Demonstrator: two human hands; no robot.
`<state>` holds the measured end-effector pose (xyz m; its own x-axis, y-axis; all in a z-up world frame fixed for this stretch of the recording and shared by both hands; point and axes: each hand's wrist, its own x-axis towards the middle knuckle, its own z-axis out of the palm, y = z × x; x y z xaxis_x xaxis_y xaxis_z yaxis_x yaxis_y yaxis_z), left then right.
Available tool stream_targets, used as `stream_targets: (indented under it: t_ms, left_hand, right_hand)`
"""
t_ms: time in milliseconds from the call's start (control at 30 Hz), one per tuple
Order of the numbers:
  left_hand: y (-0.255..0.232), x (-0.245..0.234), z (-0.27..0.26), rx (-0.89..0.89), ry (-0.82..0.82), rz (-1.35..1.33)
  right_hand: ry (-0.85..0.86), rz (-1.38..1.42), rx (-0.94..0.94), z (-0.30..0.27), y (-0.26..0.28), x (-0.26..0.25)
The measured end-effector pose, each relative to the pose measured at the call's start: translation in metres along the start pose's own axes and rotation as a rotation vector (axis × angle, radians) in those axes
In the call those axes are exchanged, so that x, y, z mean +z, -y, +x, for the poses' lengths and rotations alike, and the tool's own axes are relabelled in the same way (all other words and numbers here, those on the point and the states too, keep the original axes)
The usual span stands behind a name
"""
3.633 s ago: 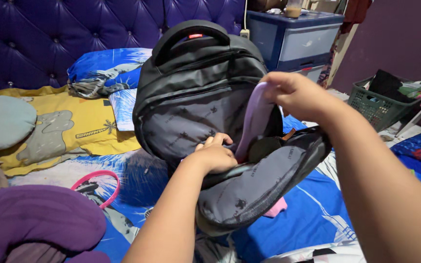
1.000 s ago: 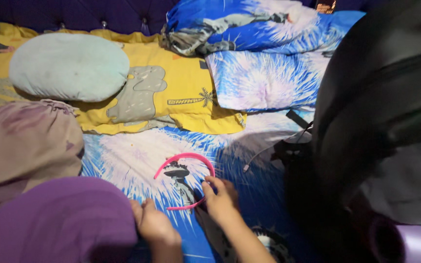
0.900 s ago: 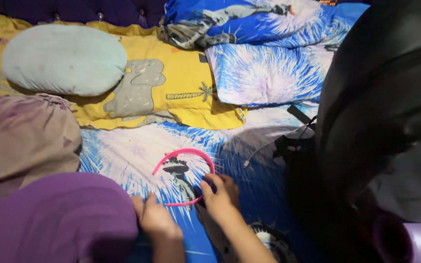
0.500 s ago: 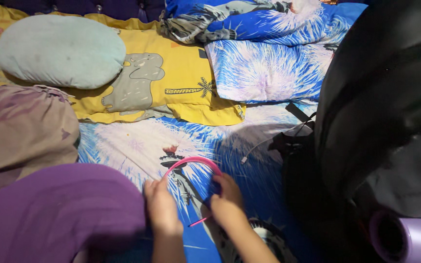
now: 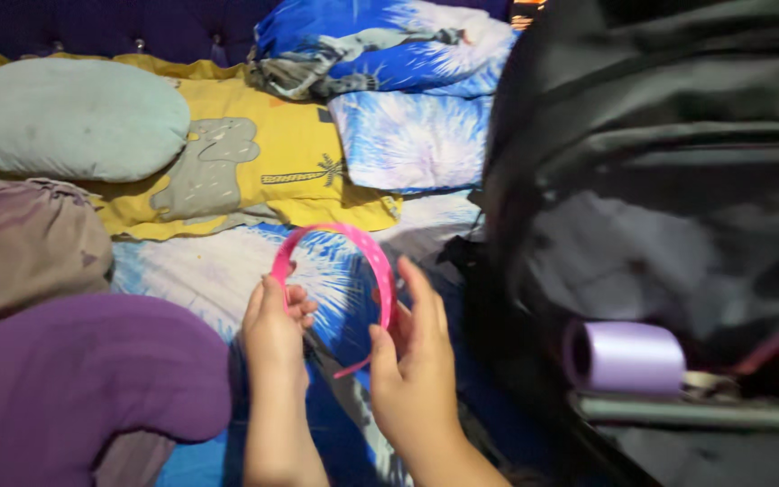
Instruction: The person packs a black backpack with folded clothes, a hairbrush, a hair roller, a headband, and a small pouch. They place each item into the main compartment or front pocket, then zip the compartments closed.
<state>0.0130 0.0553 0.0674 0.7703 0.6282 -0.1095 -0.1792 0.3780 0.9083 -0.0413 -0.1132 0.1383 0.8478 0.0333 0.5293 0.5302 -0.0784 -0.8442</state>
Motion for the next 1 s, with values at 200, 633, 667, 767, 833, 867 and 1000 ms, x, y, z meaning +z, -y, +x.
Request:
stream_targets:
  t_ms: [200, 633, 667, 767, 833, 867, 1000]
  left_hand:
    - [-0.057, 0.060, -0.076, 0.125, 0.118, -0.166]
    - [-0.088, 0.139, -0.245, 0.292, 0.671, -0.190]
    - [-0.082, 0.153, -0.256, 0.354, 0.711, -0.204]
    - [-0.070, 0.178, -0.274, 0.443, 0.678, 0.041]
    - [-0.065, 0.189, -0.279, 0.455, 0.638, 0.228]
    - [-0.063, 0.194, -0.281, 0.460, 0.638, 0.284]
    - [-0.054, 0.211, -0.277, 0.443, 0.611, 0.441]
  right_hand:
    - [-0.048, 0.356, 0.074, -0.002, 0.081, -0.040]
    - [-0.090, -0.655, -0.210, 0.011, 0.248, -0.271]
    - [-0.115, -0.750, -0.225, 0.021, 0.250, -0.288]
    - [-0.132, -0.781, -0.015, 0.043, 0.242, -0.327]
    - [-0.102, -0.843, 0.168, 0.054, 0.228, -0.346]
    - [-0.088, -0.872, 0.261, 0.059, 0.221, -0.355]
    - [0.057, -1.113, 0.275, 0.077, 0.197, -0.378]
